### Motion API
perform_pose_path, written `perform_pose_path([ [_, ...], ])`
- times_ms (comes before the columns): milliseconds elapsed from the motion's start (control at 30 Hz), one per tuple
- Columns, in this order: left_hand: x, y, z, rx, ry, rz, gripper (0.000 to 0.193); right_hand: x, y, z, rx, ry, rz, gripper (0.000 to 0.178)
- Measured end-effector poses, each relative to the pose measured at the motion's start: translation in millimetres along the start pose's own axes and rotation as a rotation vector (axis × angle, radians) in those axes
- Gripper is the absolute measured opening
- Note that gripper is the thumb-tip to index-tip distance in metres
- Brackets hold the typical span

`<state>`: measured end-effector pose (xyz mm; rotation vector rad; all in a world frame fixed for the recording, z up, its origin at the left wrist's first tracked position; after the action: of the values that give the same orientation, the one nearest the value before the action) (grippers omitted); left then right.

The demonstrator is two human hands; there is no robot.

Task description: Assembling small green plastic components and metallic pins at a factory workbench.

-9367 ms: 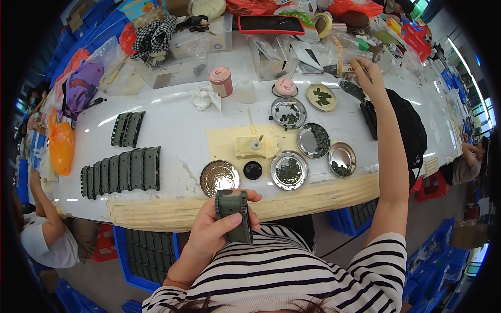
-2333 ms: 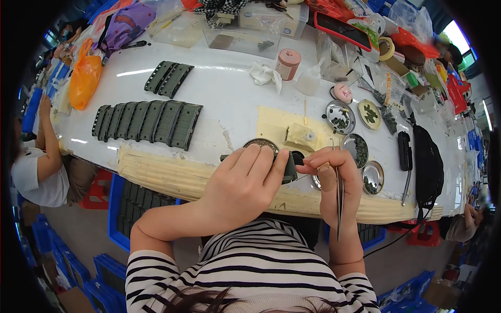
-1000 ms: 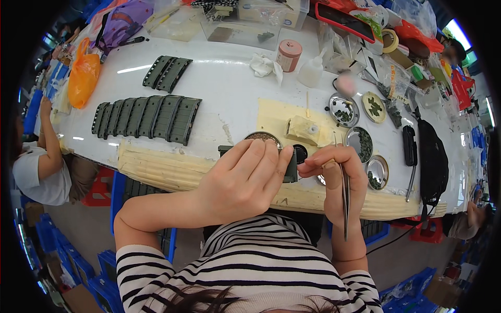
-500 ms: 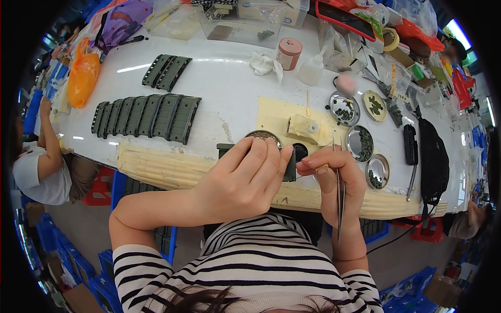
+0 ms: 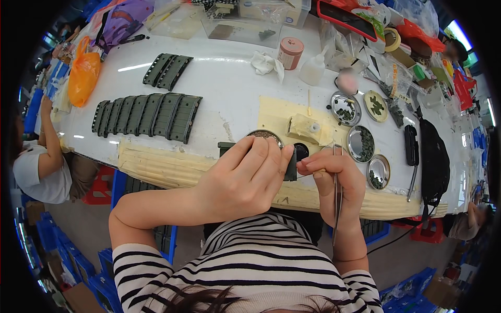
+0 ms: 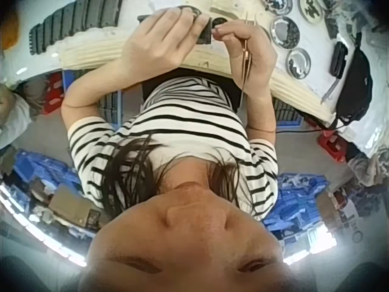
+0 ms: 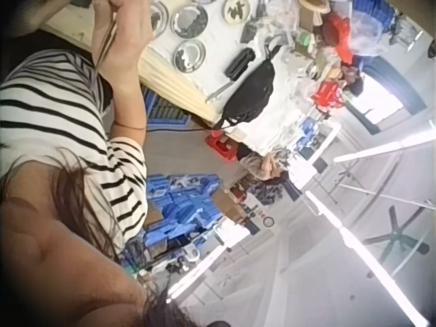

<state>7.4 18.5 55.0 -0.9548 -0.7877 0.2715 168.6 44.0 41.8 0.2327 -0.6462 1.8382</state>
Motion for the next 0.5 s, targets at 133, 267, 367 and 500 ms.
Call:
perform_pose_path([
  [133, 0.2, -0.8, 0.3, 0.003, 0.009, 0.011, 0.039, 0.0, -0.3, -0.9, 0.018, 0.026, -0.019, 0.013],
  [267, -0.6, -0.4, 0.0, 0.004, 0.004, 0.005, 0.039, 1.2, 0.2, 1.3, -0.023, 0.003, -0.011, 0.013],
  [367, -0.7, -0.8, 0.0, 0.001, 0.001, 0.000, 0.038, 1.2, 0.4, 1.7, -0.031, -0.015, -0.006, 0.013],
  [500, -1.0, -0.6, 0.6, -0.001, 0.005, 0.000, 0.038, 1.5, 0.1, 1.3, -0.005, -0.008, -0.004, 0.012],
])
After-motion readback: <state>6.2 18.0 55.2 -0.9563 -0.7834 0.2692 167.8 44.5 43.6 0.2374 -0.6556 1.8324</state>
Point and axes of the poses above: each hand's wrist, its own x-axis towards the middle knuckle, its own y-axis out of the palm, z = x × y, the point moved 4 cm from there along x, towards the middle knuckle, and after that the axes turned 4 degrees about z, right-handed, at the moved point
